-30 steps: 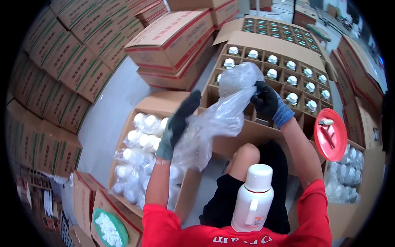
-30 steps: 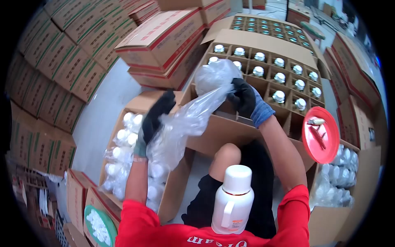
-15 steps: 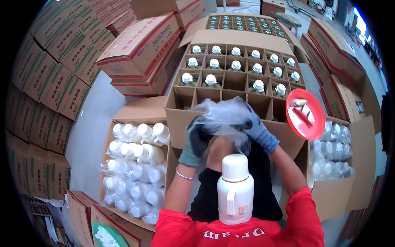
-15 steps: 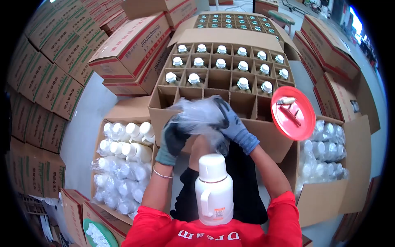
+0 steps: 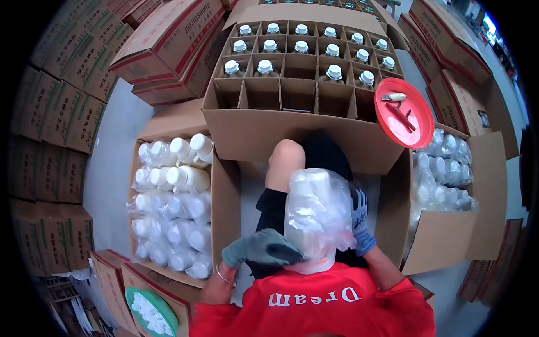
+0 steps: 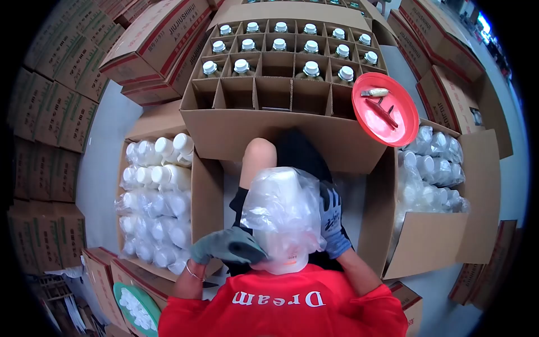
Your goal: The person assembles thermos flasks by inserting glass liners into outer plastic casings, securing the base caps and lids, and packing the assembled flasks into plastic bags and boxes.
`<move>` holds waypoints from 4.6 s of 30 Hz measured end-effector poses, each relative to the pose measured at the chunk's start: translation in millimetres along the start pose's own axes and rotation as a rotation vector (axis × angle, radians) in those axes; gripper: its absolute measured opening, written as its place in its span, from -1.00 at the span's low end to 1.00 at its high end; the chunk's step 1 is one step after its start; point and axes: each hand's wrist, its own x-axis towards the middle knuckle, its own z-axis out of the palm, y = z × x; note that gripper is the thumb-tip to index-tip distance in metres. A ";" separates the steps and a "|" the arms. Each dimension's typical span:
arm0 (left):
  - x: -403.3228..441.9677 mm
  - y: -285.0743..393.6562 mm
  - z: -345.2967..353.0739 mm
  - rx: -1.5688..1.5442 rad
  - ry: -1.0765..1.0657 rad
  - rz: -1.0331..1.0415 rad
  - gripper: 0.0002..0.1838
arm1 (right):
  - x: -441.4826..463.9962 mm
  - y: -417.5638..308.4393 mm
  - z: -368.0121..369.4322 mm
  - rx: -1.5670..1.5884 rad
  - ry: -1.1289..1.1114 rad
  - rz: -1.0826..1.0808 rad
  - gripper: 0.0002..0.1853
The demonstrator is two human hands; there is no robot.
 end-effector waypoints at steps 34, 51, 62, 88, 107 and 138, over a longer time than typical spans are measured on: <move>-237.9 -170.7 -97.2 0.348 1.802 -0.695 -0.48 | 228.7 -110.7 49.5 0.130 -0.226 -0.619 -0.76; -362.5 -229.5 -244.0 0.765 1.058 -1.287 -0.74 | 229.4 -130.0 66.2 0.313 -0.709 -0.249 -0.56; -347.7 -288.6 -245.6 0.669 1.061 -1.293 -0.69 | 244.8 -61.1 124.0 0.404 -0.778 -0.043 -0.68; 49.7 -16.8 -49.6 -0.033 0.931 0.089 -0.57 | 127.3 -79.7 -39.5 0.577 -0.301 -0.453 -0.62; 38.1 -4.3 -49.3 0.036 0.978 0.157 -0.47 | 151.1 -35.0 -76.2 0.705 -0.357 -0.108 -0.48; 35.7 -16.9 -67.9 0.020 0.991 -0.008 -0.47 | 155.7 -61.6 -50.1 0.530 -0.281 0.126 -0.45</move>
